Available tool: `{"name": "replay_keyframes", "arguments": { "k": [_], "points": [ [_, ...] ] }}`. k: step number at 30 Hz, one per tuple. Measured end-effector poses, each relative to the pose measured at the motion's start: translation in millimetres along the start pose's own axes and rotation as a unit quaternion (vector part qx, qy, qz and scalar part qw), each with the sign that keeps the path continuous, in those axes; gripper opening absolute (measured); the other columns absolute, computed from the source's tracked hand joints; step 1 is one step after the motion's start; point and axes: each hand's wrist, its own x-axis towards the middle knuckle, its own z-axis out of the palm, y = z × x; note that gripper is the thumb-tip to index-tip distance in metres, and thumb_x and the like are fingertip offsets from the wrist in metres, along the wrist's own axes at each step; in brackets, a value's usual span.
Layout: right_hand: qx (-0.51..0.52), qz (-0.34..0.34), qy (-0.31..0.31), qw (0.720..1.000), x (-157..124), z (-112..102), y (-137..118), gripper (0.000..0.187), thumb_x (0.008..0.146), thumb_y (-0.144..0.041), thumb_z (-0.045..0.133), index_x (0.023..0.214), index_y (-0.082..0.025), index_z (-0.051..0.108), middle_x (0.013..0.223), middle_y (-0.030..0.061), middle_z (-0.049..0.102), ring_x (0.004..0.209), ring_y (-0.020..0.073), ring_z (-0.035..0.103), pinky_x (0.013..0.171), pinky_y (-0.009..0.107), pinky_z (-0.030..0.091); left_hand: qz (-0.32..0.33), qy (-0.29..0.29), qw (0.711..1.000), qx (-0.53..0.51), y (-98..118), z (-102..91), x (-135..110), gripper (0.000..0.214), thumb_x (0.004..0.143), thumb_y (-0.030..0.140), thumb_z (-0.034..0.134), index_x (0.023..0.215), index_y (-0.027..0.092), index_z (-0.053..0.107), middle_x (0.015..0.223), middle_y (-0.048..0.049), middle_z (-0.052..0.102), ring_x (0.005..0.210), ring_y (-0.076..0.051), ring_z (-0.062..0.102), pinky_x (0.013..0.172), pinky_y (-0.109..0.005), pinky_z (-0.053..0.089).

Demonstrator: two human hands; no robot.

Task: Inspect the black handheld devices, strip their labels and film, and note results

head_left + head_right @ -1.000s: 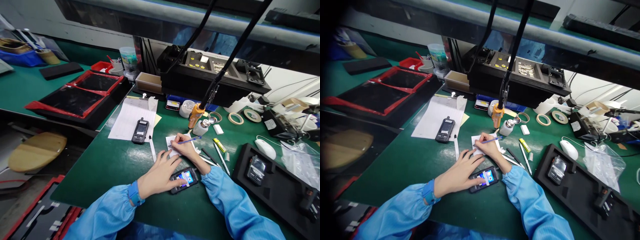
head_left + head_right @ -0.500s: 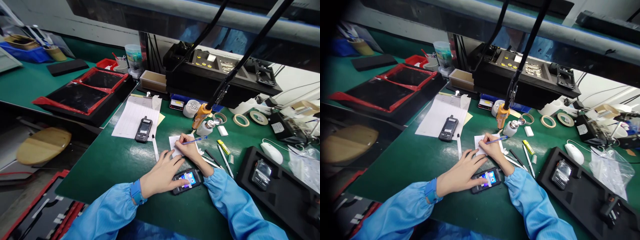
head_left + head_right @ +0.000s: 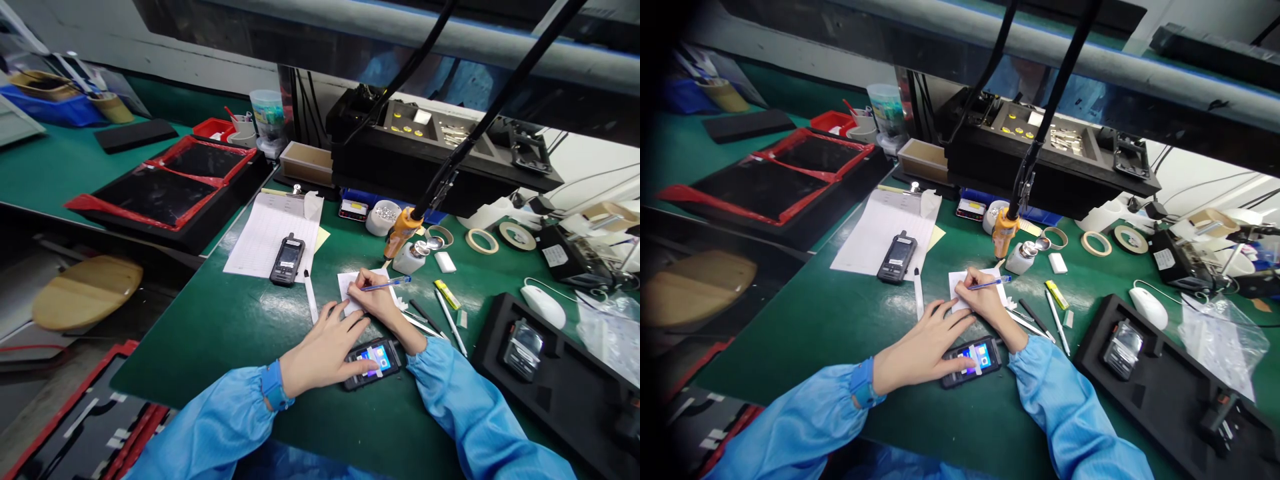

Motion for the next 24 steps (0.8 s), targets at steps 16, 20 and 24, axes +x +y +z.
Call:
{"name": "replay_keyframes", "arguments": {
  "k": [16, 20, 24],
  "points": [
    [-0.004, -0.003, 0.009, 1.0, 2.1, -3.9, 2.2, 0.028, 0.072, -0.035, 0.062, 0.061, -0.027, 0.037, 0.055, -0.0077, 0.034, 0.056, 0.0116, 0.03, 0.057, 0.028, 0.03, -0.002, 0.002, 1.0, -0.001, -1.8, 3.1, -1.2, 0.078, 0.11, 0.079, 0.046, 0.157, 0.017, 0.061, 0.156, -0.0164, 0.066, 0.152, -0.043, 0.053, 0.126, -0.065, 0.042],
    [-0.002, -0.002, 0.014, 1.0, 1.1, -2.8, 0.8, 0.028, 0.072, -0.037, 0.061, 0.061, -0.027, 0.038, 0.056, -0.0072, 0.036, 0.057, 0.0118, 0.03, 0.057, 0.027, 0.031, -0.002, -0.001, 1.0, -0.003, -0.6, 1.6, -1.1, 0.08, 0.111, 0.08, 0.043, 0.153, 0.016, 0.063, 0.156, -0.0168, 0.067, 0.151, -0.043, 0.053, 0.126, -0.064, 0.043],
    [0.001, -0.001, 0.023, 1.0, 1.1, -4.3, 1.6, 0.028, 0.072, -0.039, 0.06, 0.061, -0.027, 0.037, 0.056, -0.0065, 0.037, 0.057, 0.0123, 0.031, 0.058, 0.028, 0.032, -0.005, -0.004, 1.0, -0.001, -0.5, 1.7, -1.9, 0.083, 0.111, 0.081, 0.04, 0.155, 0.015, 0.061, 0.156, -0.0173, 0.067, 0.152, -0.044, 0.053, 0.127, -0.064, 0.042]
  ]
}}
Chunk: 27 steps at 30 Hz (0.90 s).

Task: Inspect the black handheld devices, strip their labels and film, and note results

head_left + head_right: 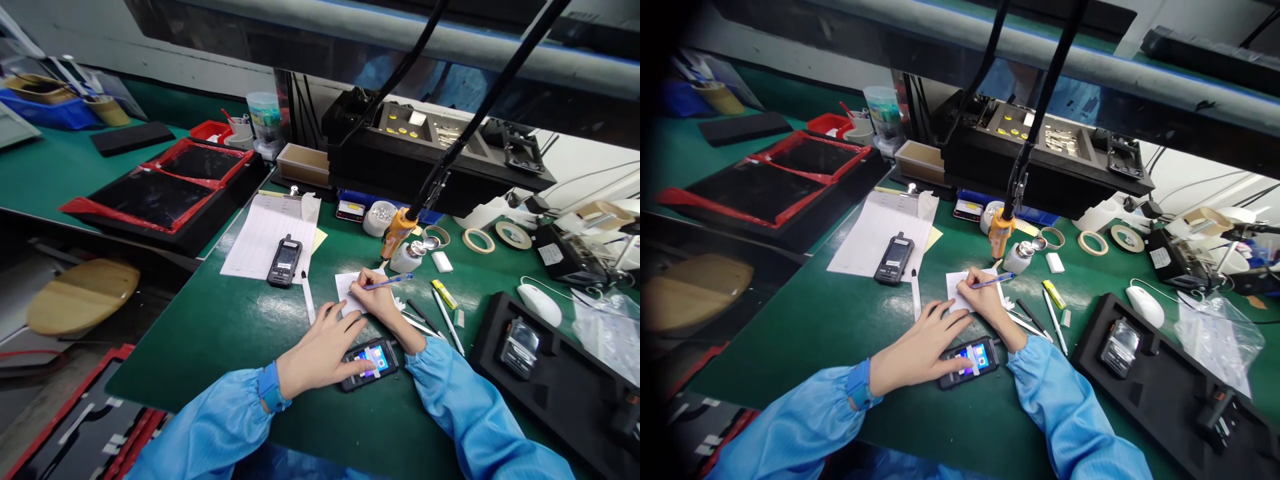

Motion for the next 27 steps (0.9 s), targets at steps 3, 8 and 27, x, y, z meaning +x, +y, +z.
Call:
{"name": "replay_keyframes", "arguments": {
  "k": [3, 8, 27],
  "points": [
    [-0.001, 0.001, 0.01, 1.0, 0.6, -2.8, 1.6, 0.029, 0.072, -0.038, 0.06, 0.061, -0.028, 0.035, 0.055, -0.0065, 0.036, 0.058, 0.0127, 0.03, 0.058, 0.028, 0.032, -0.008, 0.001, 1.0, -0.001, -0.3, 0.3, -0.8, 0.081, 0.11, 0.08, 0.044, 0.159, 0.017, 0.059, 0.156, -0.0168, 0.067, 0.154, -0.044, 0.051, 0.127, -0.064, 0.041],
    [-0.004, -0.002, -0.001, 1.0, -0.6, -3.7, 1.4, 0.027, 0.071, -0.036, 0.061, 0.06, -0.027, 0.038, 0.055, -0.0067, 0.035, 0.057, 0.0124, 0.029, 0.058, 0.029, 0.031, 0.001, -0.005, 1.0, 0.002, -0.8, -2.3, -0.7, 0.083, 0.112, 0.08, 0.038, 0.156, 0.014, 0.06, 0.156, -0.0172, 0.067, 0.152, -0.044, 0.053, 0.126, -0.063, 0.042],
    [-0.006, 0.001, 0.02, 1.0, -5.9, -13.6, 0.9, 0.034, 0.077, -0.04, 0.066, 0.06, -0.027, 0.04, 0.055, -0.0063, 0.039, 0.055, 0.0127, 0.034, 0.059, 0.03, 0.032, -0.012, 0.006, 1.0, 0.013, 2.6, -3.6, -1.1, 0.075, 0.112, 0.076, 0.044, 0.153, 0.016, 0.064, 0.151, -0.0171, 0.07, 0.142, -0.039, 0.059, 0.12, -0.058, 0.047]
  ]
}}
